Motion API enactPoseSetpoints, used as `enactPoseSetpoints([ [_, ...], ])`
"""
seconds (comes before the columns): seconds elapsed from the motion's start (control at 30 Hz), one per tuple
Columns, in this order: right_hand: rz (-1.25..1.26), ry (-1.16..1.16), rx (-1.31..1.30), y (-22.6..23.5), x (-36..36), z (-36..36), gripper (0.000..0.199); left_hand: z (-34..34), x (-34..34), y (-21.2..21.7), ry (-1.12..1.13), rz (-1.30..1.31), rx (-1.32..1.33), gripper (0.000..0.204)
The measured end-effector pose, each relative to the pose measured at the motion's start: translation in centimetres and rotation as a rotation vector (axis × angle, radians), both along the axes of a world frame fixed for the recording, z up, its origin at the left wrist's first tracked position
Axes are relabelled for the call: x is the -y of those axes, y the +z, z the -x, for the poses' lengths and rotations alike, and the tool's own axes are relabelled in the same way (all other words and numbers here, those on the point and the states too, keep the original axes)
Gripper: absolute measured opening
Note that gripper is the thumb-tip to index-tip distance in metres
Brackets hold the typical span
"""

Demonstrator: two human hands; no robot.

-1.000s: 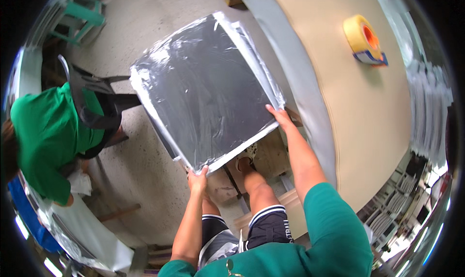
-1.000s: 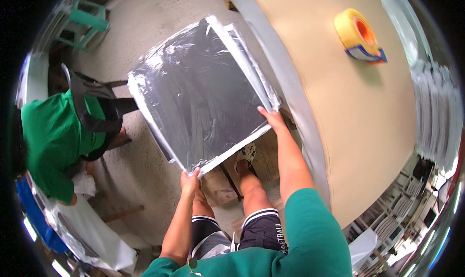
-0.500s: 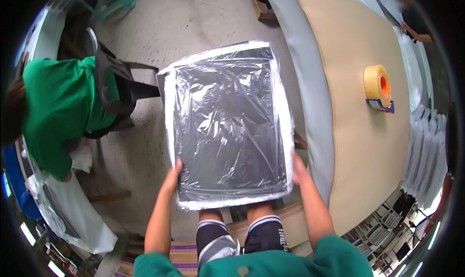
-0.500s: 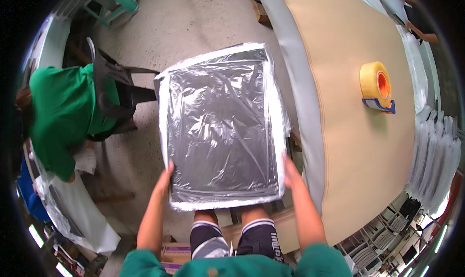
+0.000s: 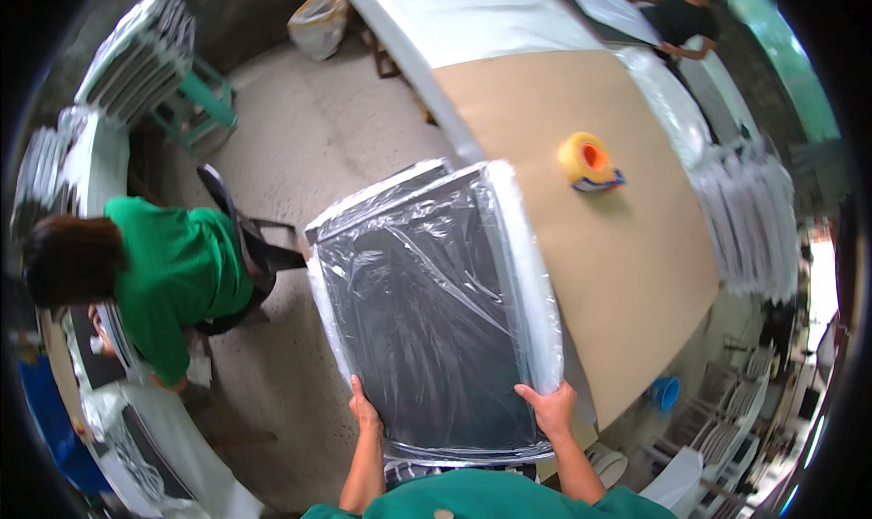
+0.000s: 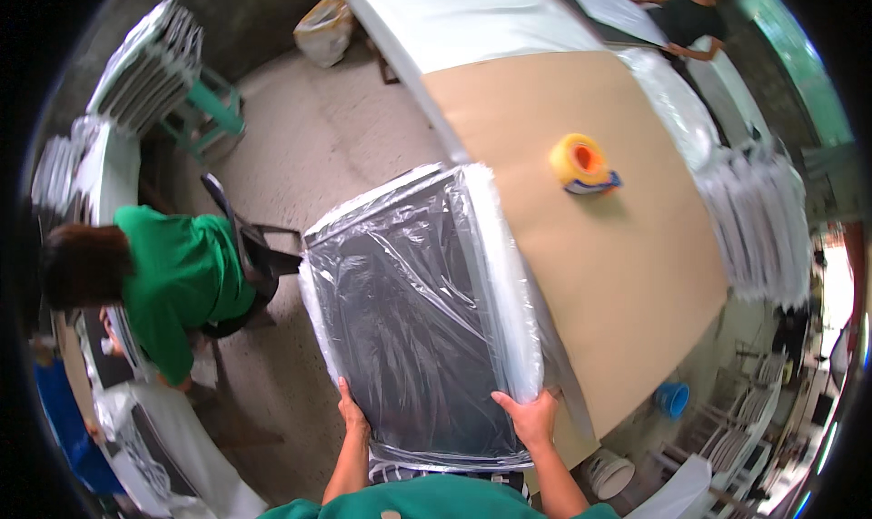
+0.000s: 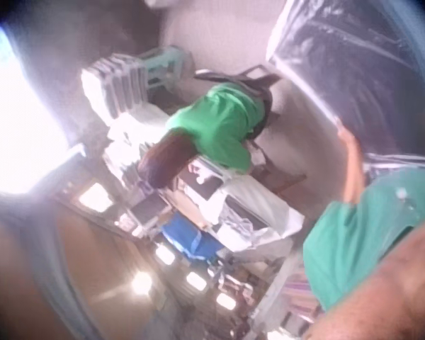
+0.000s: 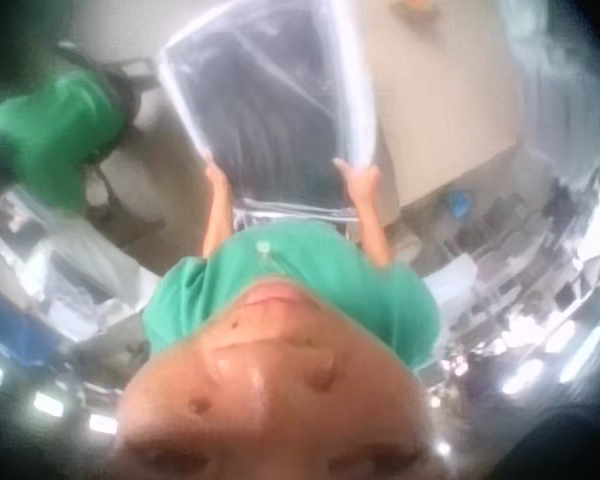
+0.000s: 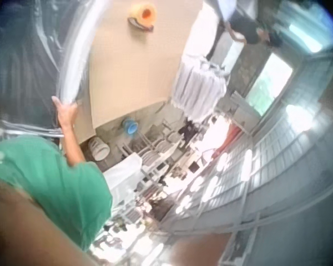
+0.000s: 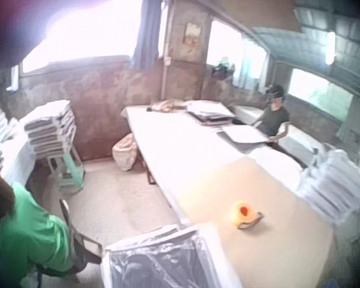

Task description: The person places a plastic-wrapped board onto a sheet of paper, folds the paper over the board, and applies tape using a dispenser to secure the packaging.

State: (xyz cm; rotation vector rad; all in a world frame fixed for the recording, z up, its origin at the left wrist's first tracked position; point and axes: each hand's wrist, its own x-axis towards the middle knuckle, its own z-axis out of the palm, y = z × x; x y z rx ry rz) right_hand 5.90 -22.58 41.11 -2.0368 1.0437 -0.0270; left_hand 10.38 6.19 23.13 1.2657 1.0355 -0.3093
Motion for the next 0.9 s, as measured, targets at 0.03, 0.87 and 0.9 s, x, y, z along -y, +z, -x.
enactPoseSetpoints([
  [0.03,-0.017,-0.056,0.08,1.5,-0.2,1.8,0.052,-1.2,0.2,1.5,-0.057,0.027,0.048,0.071],
  [0.87,-0.591,-0.175,1.408,6.5,35.6,18.5,0.053,-20.0,44.8,16.1,-1.161,0.446,0.772,0.023],
  [0.9,-0.234,-0.406,1.12,4.4,36.7,17.8,0.056,-20.3,46.0,15.8,-1.207,0.463,0.721,0.024],
])
